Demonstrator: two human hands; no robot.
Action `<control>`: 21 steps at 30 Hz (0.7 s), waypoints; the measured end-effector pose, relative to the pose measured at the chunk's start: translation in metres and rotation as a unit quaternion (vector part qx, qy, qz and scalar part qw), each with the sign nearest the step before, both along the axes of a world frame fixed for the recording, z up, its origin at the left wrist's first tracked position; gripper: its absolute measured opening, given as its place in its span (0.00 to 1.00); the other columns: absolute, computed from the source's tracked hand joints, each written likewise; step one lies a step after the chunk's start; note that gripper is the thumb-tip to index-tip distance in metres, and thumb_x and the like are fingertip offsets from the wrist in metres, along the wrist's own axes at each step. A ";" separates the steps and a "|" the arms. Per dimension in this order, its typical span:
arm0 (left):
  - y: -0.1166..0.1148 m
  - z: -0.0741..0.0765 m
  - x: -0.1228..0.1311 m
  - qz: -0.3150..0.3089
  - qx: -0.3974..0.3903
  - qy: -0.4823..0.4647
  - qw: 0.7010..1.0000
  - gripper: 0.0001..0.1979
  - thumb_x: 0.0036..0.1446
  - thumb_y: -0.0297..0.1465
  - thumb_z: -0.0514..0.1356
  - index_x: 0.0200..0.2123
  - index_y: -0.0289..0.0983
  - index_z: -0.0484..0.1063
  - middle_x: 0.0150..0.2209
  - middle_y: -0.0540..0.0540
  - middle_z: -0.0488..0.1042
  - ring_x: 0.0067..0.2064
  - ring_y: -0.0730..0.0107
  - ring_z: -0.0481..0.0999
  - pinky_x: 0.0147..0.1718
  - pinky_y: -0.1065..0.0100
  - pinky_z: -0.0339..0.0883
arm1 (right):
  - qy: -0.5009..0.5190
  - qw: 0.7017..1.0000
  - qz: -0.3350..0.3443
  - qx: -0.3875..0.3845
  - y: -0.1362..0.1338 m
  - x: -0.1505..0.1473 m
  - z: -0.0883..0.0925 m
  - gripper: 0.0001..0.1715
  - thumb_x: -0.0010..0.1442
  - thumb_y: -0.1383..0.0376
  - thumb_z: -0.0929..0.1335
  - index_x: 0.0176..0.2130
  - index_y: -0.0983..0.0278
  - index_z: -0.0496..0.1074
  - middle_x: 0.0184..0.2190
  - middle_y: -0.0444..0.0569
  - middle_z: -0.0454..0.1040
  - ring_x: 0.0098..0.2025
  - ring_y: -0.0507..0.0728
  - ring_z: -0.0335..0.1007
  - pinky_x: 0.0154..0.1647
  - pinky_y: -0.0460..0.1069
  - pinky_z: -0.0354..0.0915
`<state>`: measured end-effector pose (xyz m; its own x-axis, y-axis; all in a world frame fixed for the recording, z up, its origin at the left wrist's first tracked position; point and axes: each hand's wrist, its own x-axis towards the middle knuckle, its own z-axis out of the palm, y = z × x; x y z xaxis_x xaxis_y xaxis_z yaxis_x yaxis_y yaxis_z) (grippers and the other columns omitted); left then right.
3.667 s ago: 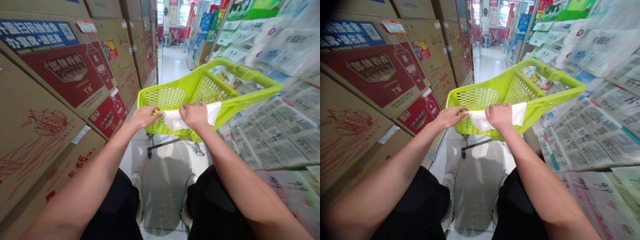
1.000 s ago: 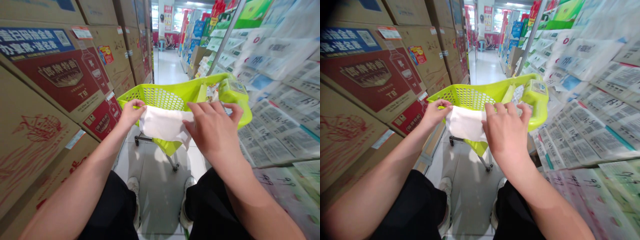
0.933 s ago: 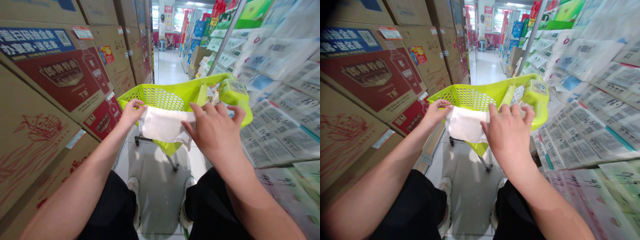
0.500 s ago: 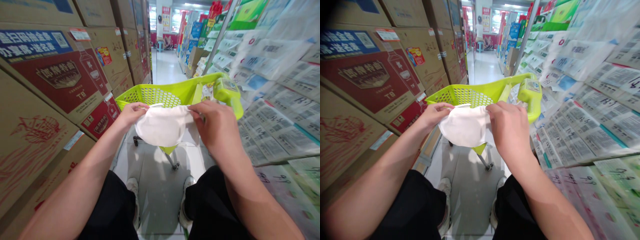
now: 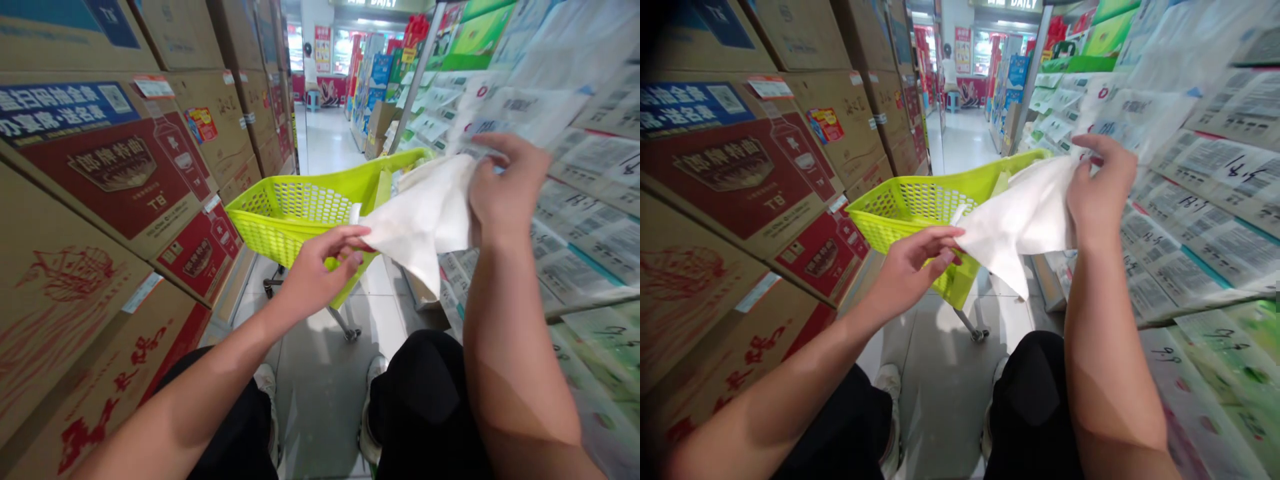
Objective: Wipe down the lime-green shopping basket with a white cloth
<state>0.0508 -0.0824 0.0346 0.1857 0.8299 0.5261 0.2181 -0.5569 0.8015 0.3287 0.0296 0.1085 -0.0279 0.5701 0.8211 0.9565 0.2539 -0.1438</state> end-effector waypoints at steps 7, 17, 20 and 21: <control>0.038 -0.033 -0.014 0.242 0.209 0.147 0.936 0.24 0.67 0.45 0.58 0.61 0.40 0.69 0.56 0.38 0.76 0.58 0.50 0.73 0.59 0.47 0.66 | 0.121 0.959 0.255 0.010 -0.025 -0.022 -0.024 0.23 0.75 0.55 0.60 0.52 0.56 0.82 0.48 0.55 0.84 0.52 0.64 0.79 0.56 0.60 0.70; 0.091 -0.062 -0.048 0.146 0.067 0.213 0.964 0.22 0.72 0.50 0.47 0.48 0.41 0.72 0.49 0.42 0.76 0.55 0.51 0.70 0.59 0.48 0.56 | 0.010 0.963 0.251 -0.102 -0.039 -0.034 -0.029 0.36 0.71 0.41 0.61 0.27 0.60 0.80 0.18 0.47 0.71 0.23 0.55 0.63 0.30 0.52 0.56; 0.109 -0.069 -0.070 0.174 0.077 0.160 0.969 0.22 0.70 0.49 0.47 0.33 0.41 0.67 0.39 0.43 0.74 0.47 0.53 0.70 0.53 0.52 0.59 | -0.027 0.950 0.283 -0.125 -0.067 -0.063 -0.023 0.30 0.72 0.46 0.63 0.33 0.60 0.82 0.24 0.49 0.77 0.27 0.57 0.70 0.36 0.53 0.60; 0.114 -0.070 -0.078 0.180 0.076 0.136 0.971 0.22 0.70 0.49 0.46 0.29 0.42 0.63 0.34 0.44 0.71 0.43 0.55 0.69 0.51 0.53 0.61 | -0.041 0.942 0.301 -0.139 -0.076 -0.073 -0.021 0.28 0.72 0.47 0.63 0.37 0.61 0.83 0.26 0.49 0.79 0.30 0.58 0.73 0.38 0.53 0.62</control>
<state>-0.0275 0.0313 -0.0355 0.0475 0.7835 0.6196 0.6119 -0.5131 0.6019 0.2554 -0.0468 0.0873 -0.4733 0.6235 0.6223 0.6614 0.7181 -0.2164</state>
